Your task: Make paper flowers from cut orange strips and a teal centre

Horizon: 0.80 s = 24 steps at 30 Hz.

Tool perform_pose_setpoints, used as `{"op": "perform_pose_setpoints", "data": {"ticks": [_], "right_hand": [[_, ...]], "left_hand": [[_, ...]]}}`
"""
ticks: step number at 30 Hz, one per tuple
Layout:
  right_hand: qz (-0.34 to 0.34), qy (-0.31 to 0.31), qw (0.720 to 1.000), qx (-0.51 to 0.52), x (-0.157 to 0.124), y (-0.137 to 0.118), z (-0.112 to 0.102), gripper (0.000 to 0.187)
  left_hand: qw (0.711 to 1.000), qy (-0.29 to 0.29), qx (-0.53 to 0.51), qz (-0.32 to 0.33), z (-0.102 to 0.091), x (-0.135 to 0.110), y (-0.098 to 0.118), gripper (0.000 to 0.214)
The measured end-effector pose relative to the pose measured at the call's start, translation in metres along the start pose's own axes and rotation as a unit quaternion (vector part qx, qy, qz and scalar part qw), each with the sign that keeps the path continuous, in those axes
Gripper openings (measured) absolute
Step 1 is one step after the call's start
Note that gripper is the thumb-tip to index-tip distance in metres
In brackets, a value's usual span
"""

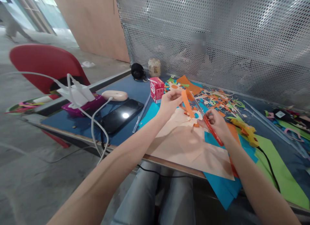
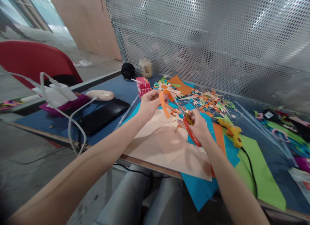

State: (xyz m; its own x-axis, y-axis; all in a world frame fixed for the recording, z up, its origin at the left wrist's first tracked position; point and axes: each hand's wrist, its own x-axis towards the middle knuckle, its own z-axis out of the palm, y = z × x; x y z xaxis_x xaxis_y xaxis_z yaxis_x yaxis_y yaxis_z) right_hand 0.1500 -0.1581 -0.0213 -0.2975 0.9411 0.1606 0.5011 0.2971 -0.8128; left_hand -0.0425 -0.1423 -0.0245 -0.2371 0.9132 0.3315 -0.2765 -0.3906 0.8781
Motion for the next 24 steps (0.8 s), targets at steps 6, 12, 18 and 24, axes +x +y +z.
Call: {"op": "perform_pose_setpoints", "data": {"ticks": [6, 12, 18, 24], "right_hand": [[-0.008, 0.003, 1.000, -0.006, -0.0009, -0.0029, 0.0018, 0.044], [-0.009, -0.005, 1.000, -0.014, -0.0008, -0.0033, 0.0013, 0.048], [0.002, -0.009, 1.000, -0.013, 0.0010, -0.0008, 0.0009, 0.048], [0.026, -0.021, 0.999, 0.001, 0.0002, -0.0043, 0.0011, 0.048]], "left_hand": [[0.999, -0.007, -0.037, -0.004, 0.0032, -0.0016, 0.0033, 0.013], [1.000, -0.010, -0.026, 0.005, 0.0028, -0.0015, 0.0024, 0.018], [0.998, -0.019, 0.024, 0.049, 0.0029, -0.0012, 0.0009, 0.018], [0.995, -0.023, 0.074, 0.060, -0.0005, 0.0013, -0.0046, 0.017]]}}
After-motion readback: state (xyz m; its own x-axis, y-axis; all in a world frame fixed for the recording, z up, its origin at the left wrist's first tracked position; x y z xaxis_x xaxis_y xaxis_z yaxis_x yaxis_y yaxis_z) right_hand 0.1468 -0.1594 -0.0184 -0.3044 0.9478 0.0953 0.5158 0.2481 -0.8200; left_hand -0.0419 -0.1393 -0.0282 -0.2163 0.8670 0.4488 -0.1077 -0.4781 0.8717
